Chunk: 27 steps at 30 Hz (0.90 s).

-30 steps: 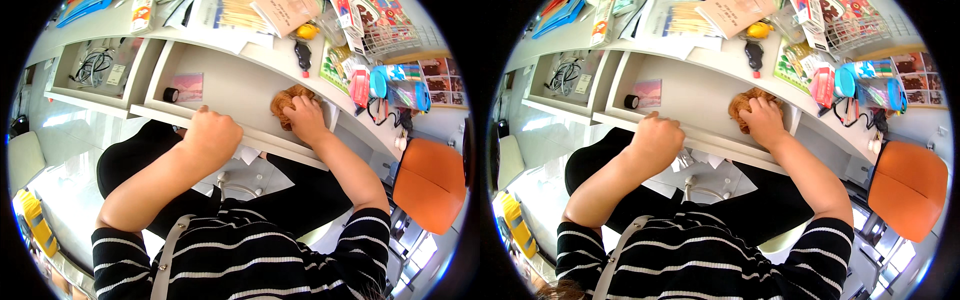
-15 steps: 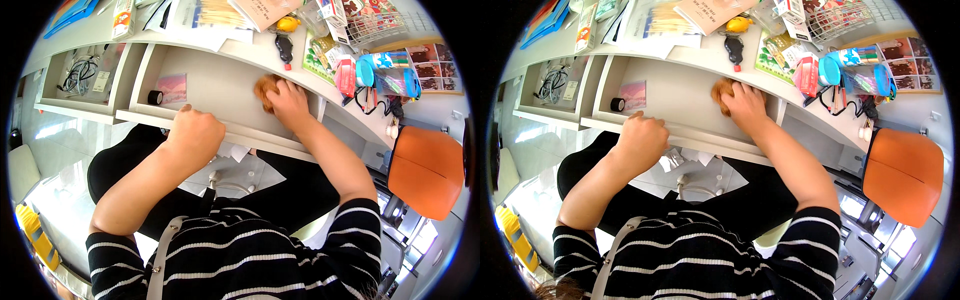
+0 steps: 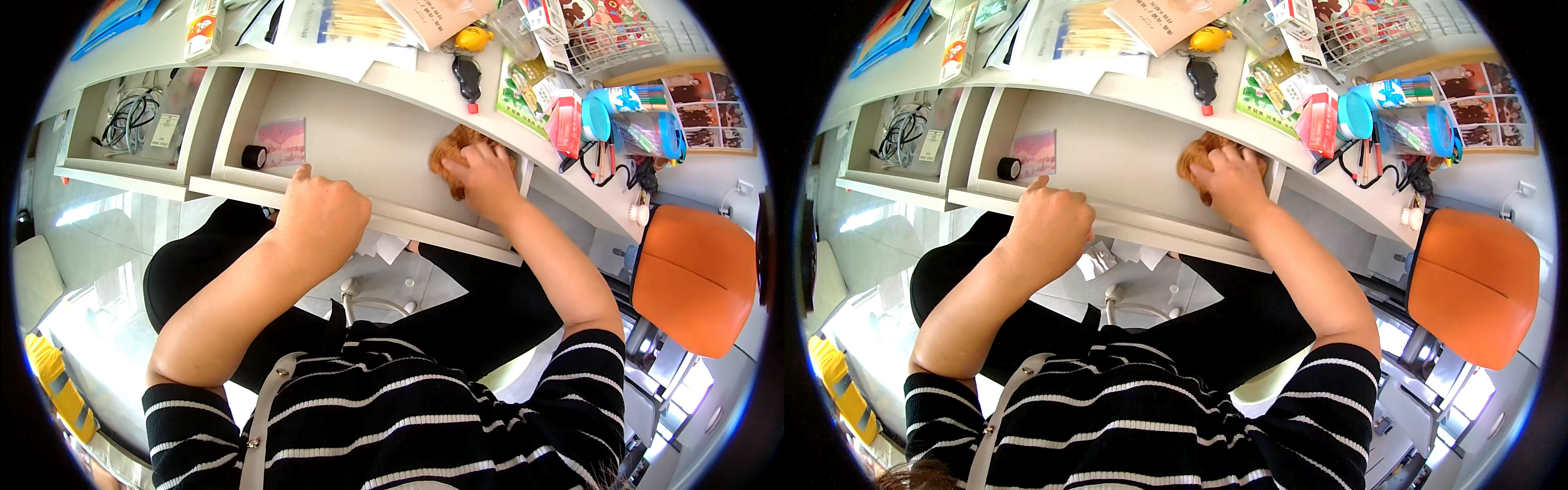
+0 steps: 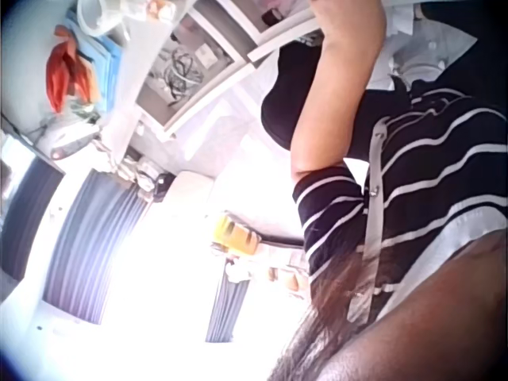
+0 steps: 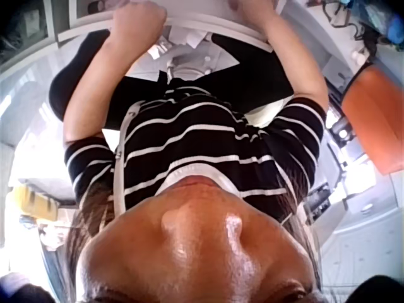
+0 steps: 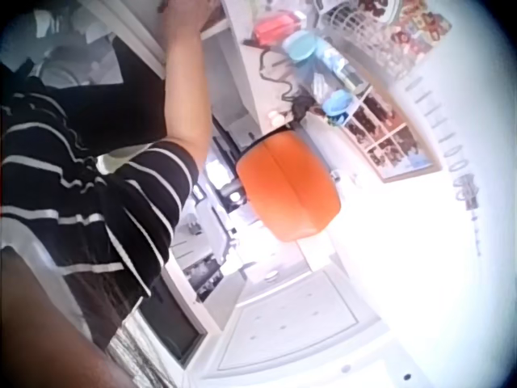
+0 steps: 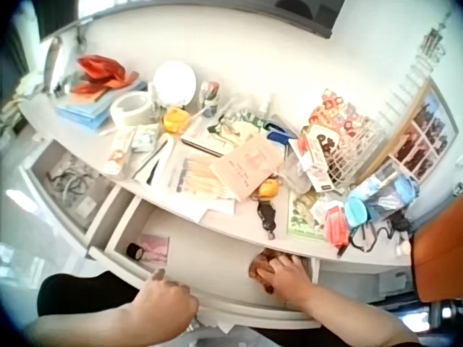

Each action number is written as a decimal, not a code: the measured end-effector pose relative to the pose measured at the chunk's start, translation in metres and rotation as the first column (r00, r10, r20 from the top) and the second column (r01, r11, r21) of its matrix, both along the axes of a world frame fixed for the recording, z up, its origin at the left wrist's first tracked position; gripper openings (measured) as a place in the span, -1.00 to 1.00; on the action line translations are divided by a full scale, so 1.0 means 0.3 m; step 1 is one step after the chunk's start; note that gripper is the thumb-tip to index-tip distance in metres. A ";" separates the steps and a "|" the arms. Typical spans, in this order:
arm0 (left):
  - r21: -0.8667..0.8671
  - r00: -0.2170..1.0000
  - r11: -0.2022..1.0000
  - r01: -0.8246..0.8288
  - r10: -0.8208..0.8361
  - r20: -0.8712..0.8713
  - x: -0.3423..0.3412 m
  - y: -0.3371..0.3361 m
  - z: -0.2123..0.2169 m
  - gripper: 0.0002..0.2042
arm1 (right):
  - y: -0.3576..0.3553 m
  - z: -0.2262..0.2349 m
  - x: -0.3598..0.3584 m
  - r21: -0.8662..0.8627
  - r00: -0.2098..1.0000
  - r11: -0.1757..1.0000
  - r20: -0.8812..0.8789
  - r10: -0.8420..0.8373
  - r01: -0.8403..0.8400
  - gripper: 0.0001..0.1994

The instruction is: The person wipes the inside of a desk drawer with a brown cloth, picks up a small black container, and then organizes cotton swabs, a blue plastic tub, and several pens into the drawer.

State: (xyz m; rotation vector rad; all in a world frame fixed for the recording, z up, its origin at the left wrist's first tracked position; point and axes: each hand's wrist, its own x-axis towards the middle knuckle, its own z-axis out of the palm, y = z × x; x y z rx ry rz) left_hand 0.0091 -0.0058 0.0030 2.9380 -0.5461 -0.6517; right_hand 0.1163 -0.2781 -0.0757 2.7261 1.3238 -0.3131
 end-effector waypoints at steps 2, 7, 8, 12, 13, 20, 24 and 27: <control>-0.017 1.000 1.000 -0.015 0.015 0.017 -0.004 0.003 -0.005 -0.84 | 0.003 0.008 -0.015 0.019 0.992 0.993 -0.045 0.115 -0.114 -0.57; -0.031 0.999 1.000 0.003 -0.002 0.042 -0.006 0.003 -0.014 -0.87 | 0.015 0.021 -0.007 -0.153 0.959 0.953 0.066 0.274 -0.262 -0.70; -0.034 0.999 0.999 0.008 -0.006 0.051 -0.007 0.001 -0.015 -0.87 | 0.022 0.016 -0.007 -0.158 0.956 0.954 0.106 0.274 -0.256 -0.70; -0.010 0.999 1.000 0.027 -0.026 0.043 0.002 -0.002 -0.004 -0.87 | 0.007 -0.042 -0.031 -0.113 0.965 0.989 0.234 0.123 -0.099 -0.72; -0.019 0.998 0.999 0.030 -0.029 0.057 0.002 0.000 -0.004 -0.87 | 0.012 -0.044 -0.026 -0.116 0.963 0.991 0.249 0.100 -0.072 -0.71; -0.057 0.992 0.998 0.032 -0.025 0.126 -0.012 0.011 -0.012 -0.93 | -0.008 0.035 -0.026 -0.209 0.876 0.875 0.123 0.466 -0.436 -0.76; -0.071 0.992 0.996 0.045 -0.036 0.120 -0.012 0.004 -0.017 -0.93 | 0.013 0.017 -0.019 -0.206 0.937 0.942 0.175 0.302 -0.265 -0.72; -0.045 0.991 0.998 0.045 -0.039 0.131 -0.012 -0.001 -0.012 -0.94 | 0.000 -0.023 -0.027 -0.125 0.957 0.977 0.215 0.195 -0.171 -0.68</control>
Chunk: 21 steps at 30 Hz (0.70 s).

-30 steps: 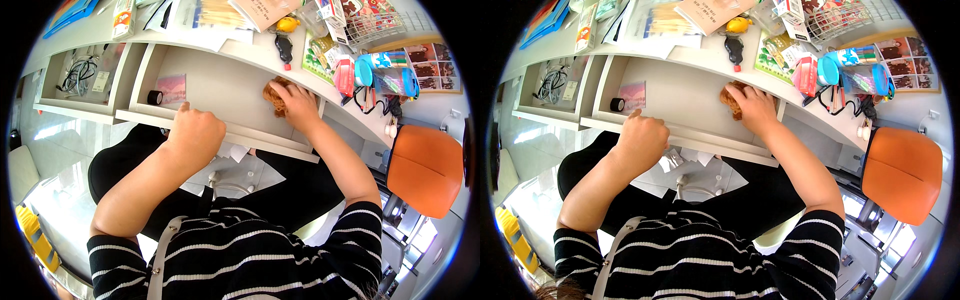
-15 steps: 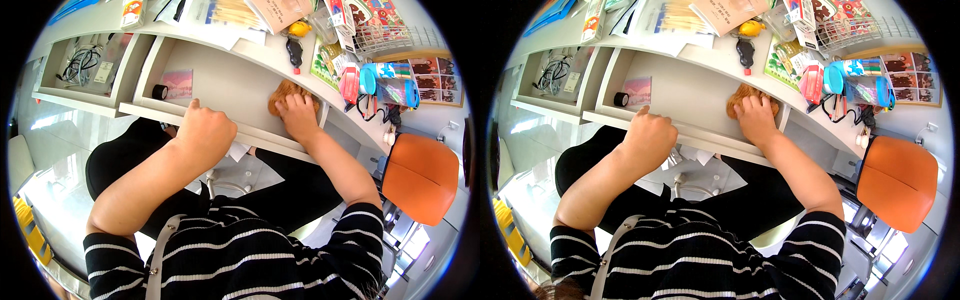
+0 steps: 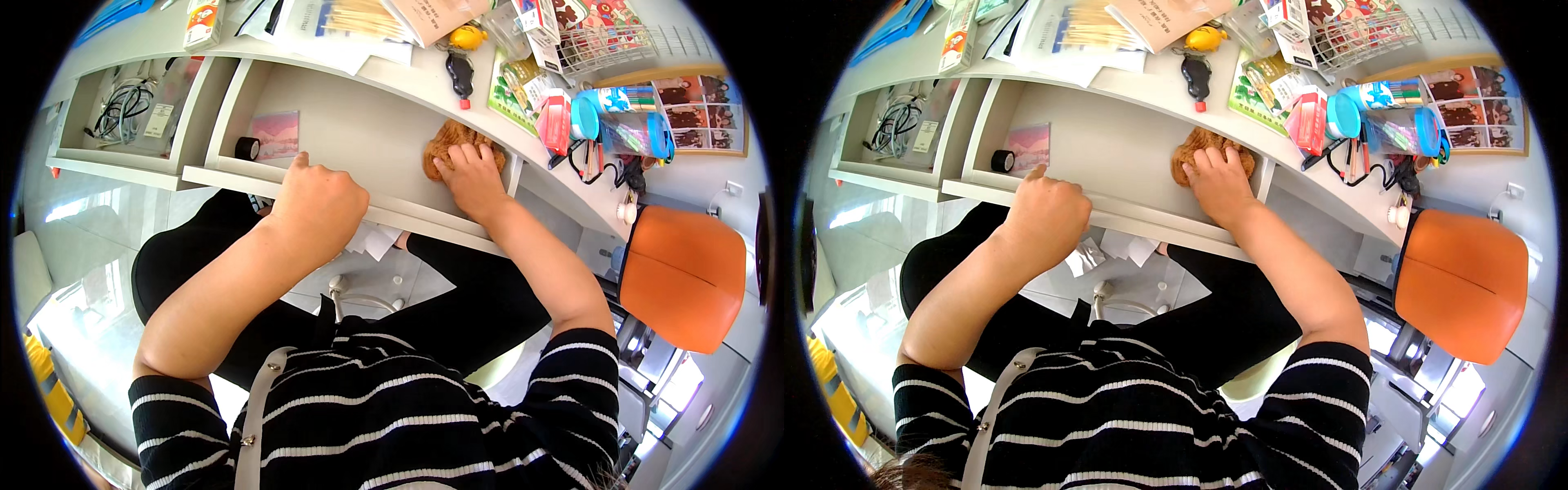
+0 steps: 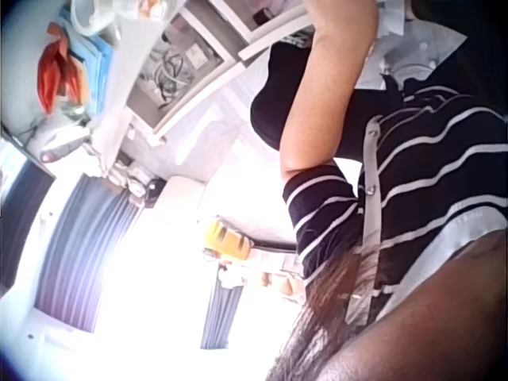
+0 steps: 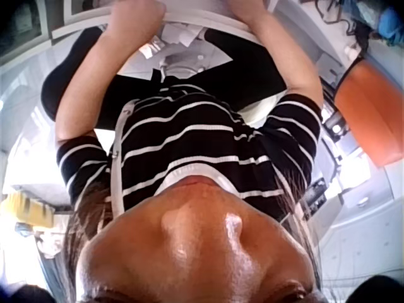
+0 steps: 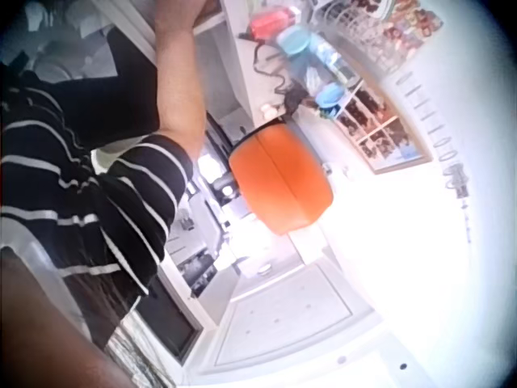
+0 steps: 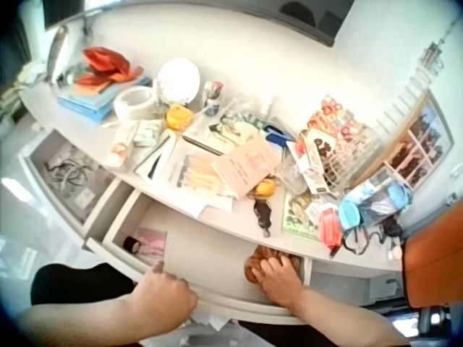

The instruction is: The person wipes the inside of a desk drawer with a brown cloth, picks up a small black container, and then organizes cotton swabs, a blue plastic tub, and several pens into the drawer.

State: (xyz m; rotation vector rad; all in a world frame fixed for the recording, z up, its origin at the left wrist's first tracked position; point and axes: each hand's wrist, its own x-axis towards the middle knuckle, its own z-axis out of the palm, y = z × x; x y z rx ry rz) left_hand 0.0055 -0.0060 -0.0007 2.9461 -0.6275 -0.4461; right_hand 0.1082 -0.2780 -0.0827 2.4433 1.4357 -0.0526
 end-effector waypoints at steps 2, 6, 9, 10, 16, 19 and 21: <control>0.019 1.000 1.000 -0.011 0.011 -0.020 -0.001 -0.002 0.017 -0.94 | -0.012 -0.002 -0.007 0.029 0.998 0.997 0.007 0.069 -0.070 -0.75; 0.024 1.000 1.000 0.020 -0.020 -0.010 -0.003 -0.004 0.003 -0.98 | -0.027 0.044 -0.014 -0.022 0.975 0.978 -0.089 0.205 -0.208 -0.77; 0.071 0.996 0.996 0.045 -0.039 -0.080 0.009 -0.010 0.004 -0.88 | -0.026 0.018 -0.015 0.029 0.986 0.987 -0.054 0.158 -0.157 -0.78; 0.057 0.997 0.997 0.043 -0.039 -0.071 0.005 -0.006 -0.002 -0.87 | -0.026 0.009 -0.018 0.060 0.989 0.988 -0.031 0.142 -0.140 -0.78; -0.038 0.998 0.998 0.048 -0.047 0.032 0.002 0.008 -0.023 -0.96 | 0.015 -0.023 -0.001 0.121 1.000 0.993 0.008 -0.017 0.016 -0.76; 0.025 1.000 1.000 0.018 -0.018 -0.006 0.005 -0.007 0.004 -0.97 | 0.014 0.004 -0.001 0.296 0.996 0.951 -0.035 -0.081 0.088 -0.69; 0.064 0.999 0.998 0.010 -0.008 -0.035 0.014 -0.009 0.025 -0.98 | 0.011 0.057 -0.006 0.395 0.982 0.903 -0.154 -0.113 0.166 -0.60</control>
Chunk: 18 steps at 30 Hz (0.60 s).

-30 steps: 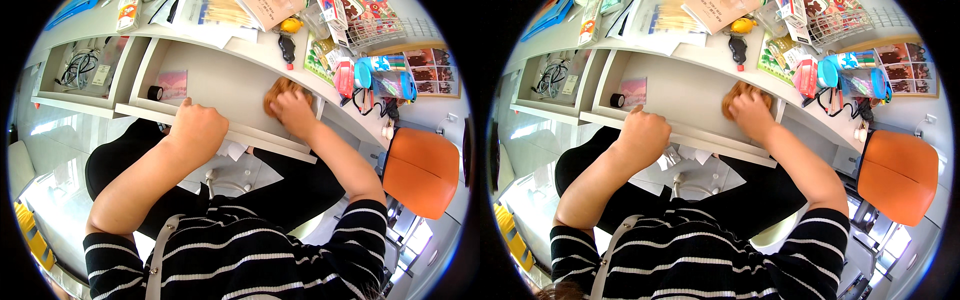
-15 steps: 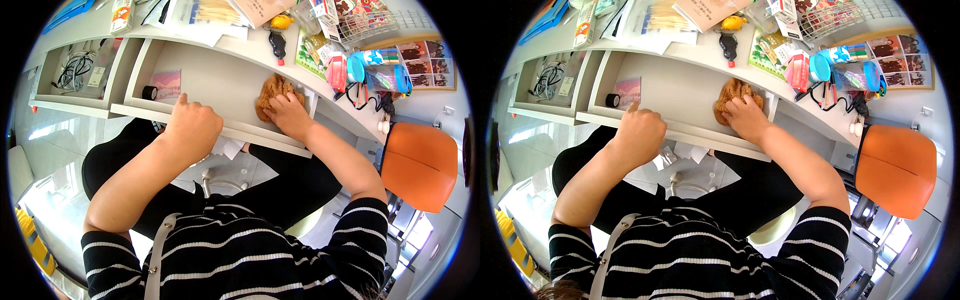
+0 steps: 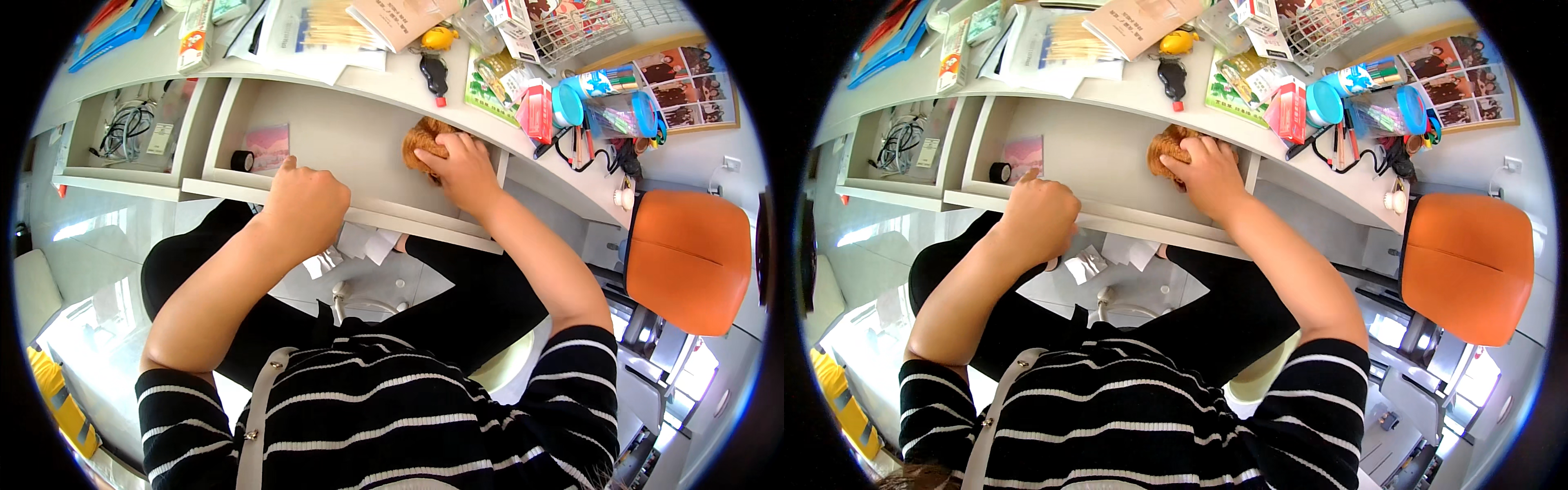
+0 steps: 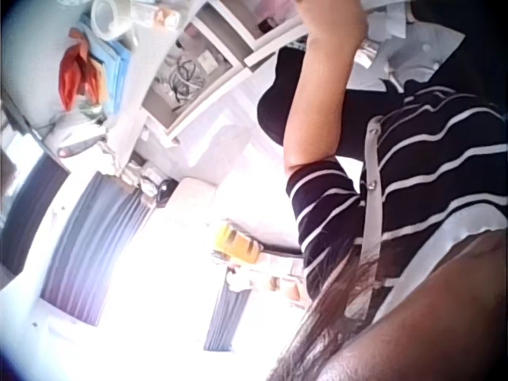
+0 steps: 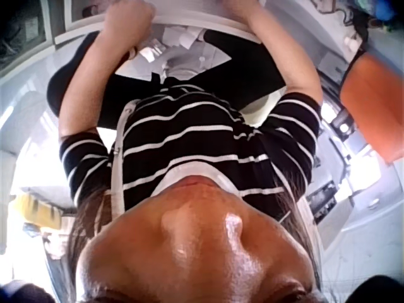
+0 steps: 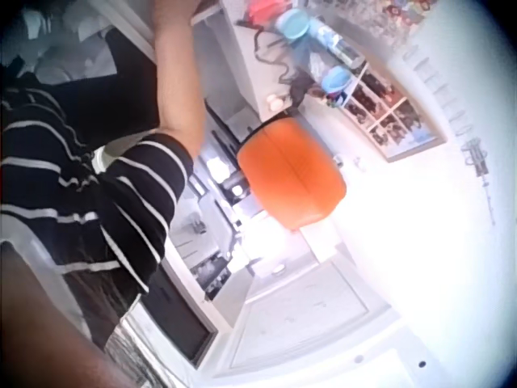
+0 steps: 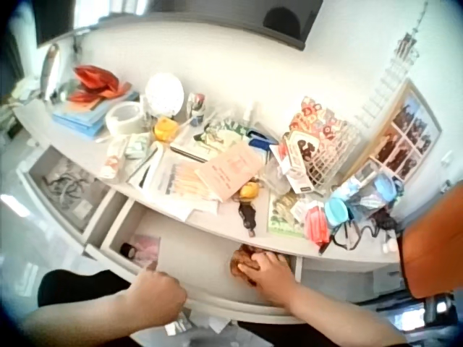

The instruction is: The person wipes the inside of a desk drawer with a brown cloth, picks up a small black container, and then organizes cotton swabs, a blue plastic tub, and several pens into the drawer.

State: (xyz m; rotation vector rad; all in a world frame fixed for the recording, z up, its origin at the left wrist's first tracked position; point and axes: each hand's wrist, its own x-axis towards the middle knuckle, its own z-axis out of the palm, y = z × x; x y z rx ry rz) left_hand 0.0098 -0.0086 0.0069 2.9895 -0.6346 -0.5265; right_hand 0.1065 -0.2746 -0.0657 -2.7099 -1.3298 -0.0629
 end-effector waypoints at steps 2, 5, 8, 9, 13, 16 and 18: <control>0.011 0.999 1.000 -0.001 0.002 -0.040 -0.005 0.003 -0.001 -0.97 | -0.009 0.072 -0.027 0.161 0.987 0.987 -0.160 0.013 0.013 -0.58; -0.101 0.993 0.991 -0.089 0.081 -0.082 -0.015 0.018 0.012 -0.74 | -0.046 0.191 -0.084 0.422 0.900 0.882 -0.435 -0.005 0.208 -0.51; -0.293 0.980 0.936 -0.195 0.172 -0.104 -0.015 0.029 0.030 -0.63 | -0.083 0.255 -0.133 0.597 0.619 0.576 -0.762 0.190 0.558 -0.59; -0.497 0.977 0.845 -0.196 0.212 -0.025 -0.010 0.017 0.027 -0.59 | -0.080 0.279 -0.155 0.582 0.494 0.474 -0.812 0.310 0.660 -0.60; -0.929 0.957 0.293 -0.225 0.243 -0.156 0.001 -0.006 0.052 -0.39 | -0.003 0.327 -0.236 0.491 0.176 0.244 -0.662 0.729 0.837 -0.63; -0.785 0.791 -0.099 -0.611 -0.086 -0.605 0.003 -0.045 0.098 -0.36 | 0.048 0.323 -0.266 0.410 0.055 0.226 -0.570 0.820 0.884 -0.59; -0.619 0.671 -0.261 -0.741 -0.325 -0.667 -0.005 -0.079 0.074 -0.40 | 0.072 0.300 -0.272 0.337 0.005 0.222 -0.561 0.828 0.915 -0.57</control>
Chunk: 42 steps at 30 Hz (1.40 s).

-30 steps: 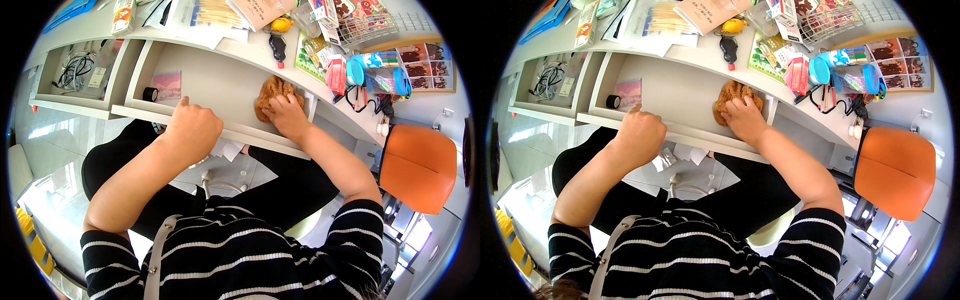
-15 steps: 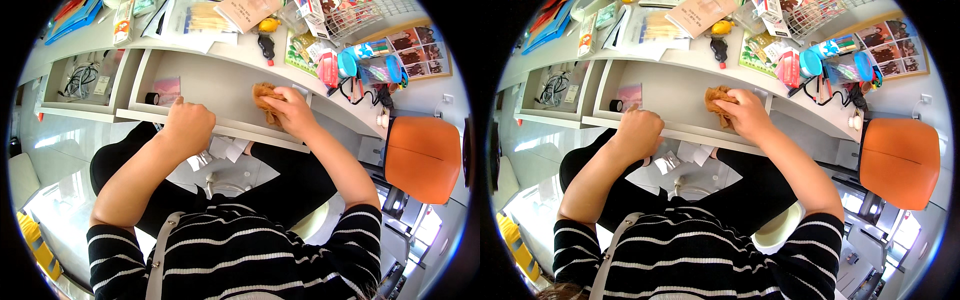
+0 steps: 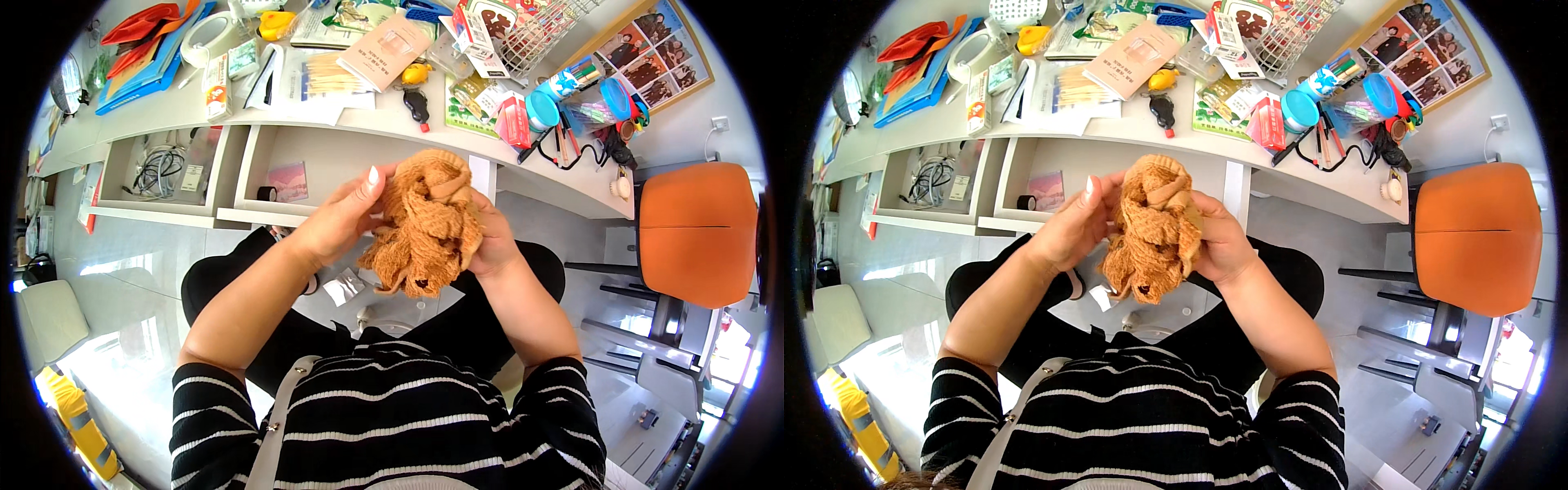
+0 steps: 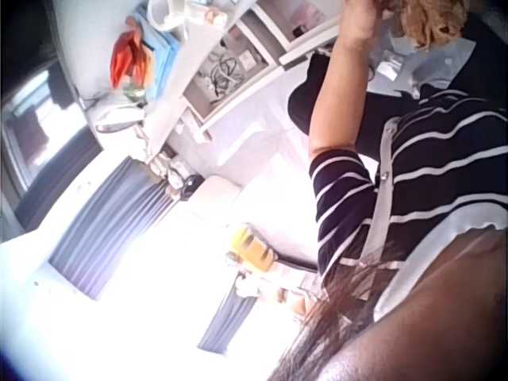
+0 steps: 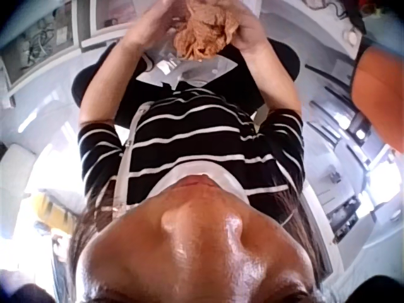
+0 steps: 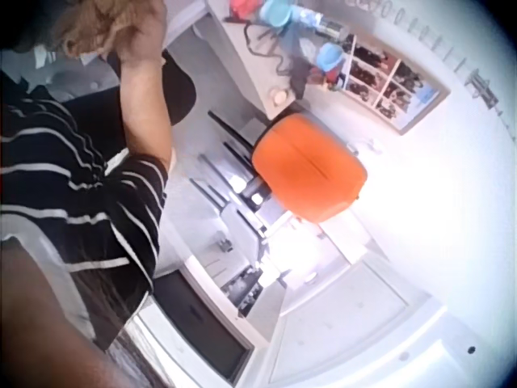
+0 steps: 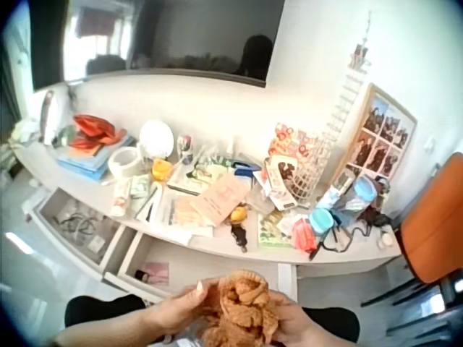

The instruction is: The person wipes the inside of a desk drawer with a brown cloth, picks up a small black container, and then organizes cotton swabs, a blue plastic tub, and several pens into the drawer.

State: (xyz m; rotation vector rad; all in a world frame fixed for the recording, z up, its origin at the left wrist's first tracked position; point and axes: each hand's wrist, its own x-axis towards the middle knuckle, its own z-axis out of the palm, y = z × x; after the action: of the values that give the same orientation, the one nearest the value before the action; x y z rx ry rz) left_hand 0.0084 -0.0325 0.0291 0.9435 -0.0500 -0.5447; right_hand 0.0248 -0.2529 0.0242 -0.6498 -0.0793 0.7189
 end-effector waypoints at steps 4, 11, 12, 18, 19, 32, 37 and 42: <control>0.001 0.988 0.988 -0.157 0.157 -0.009 -0.040 -0.060 -0.001 -0.47 | 0.046 0.000 -0.010 -0.025 0.996 0.996 -0.032 -0.084 0.084 -0.59; 0.400 0.780 0.801 -0.445 0.127 0.613 0.000 -0.091 -0.036 -0.38 | 0.261 0.032 -0.044 -0.399 0.876 0.795 0.050 -0.479 0.457 -0.62; 0.428 0.799 0.779 -0.458 0.150 0.582 0.001 -0.095 -0.042 -0.38 | 0.289 0.041 -0.060 -0.348 0.871 0.824 -0.040 -0.490 0.447 -0.63; 0.667 0.761 0.467 -0.580 0.018 0.649 0.132 -0.092 -0.004 -0.40 | 0.149 0.094 0.002 0.109 0.967 0.969 -0.150 -0.205 0.222 -0.36; 0.690 0.706 0.448 -0.568 -0.166 0.689 0.149 -0.093 0.002 -0.40 | 0.091 0.092 0.023 -0.137 0.959 0.960 -0.118 -0.259 0.243 -0.39; 0.863 0.382 0.010 -0.505 -0.894 0.234 0.294 -0.261 -0.340 -0.53 | -0.376 -0.002 0.265 -0.876 0.841 -0.286 0.211 0.499 0.389 -0.64; 0.931 0.422 0.126 -0.343 -0.865 0.273 0.353 -0.281 -0.405 -0.68 | -0.326 -0.096 0.230 -0.843 0.821 -0.438 0.006 0.571 0.311 -0.63; 0.850 0.146 0.097 -0.518 -0.969 0.199 0.337 -0.300 -0.384 -0.81 | -0.300 -0.132 0.233 -0.847 0.842 -0.432 0.035 0.538 0.311 -0.65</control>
State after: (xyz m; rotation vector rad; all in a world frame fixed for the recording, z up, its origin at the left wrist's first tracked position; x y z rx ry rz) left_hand 0.1094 -0.1223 -0.0861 2.7251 -1.4941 -0.2500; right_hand 0.0948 -0.3429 -0.0155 -2.8639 0.0285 0.6543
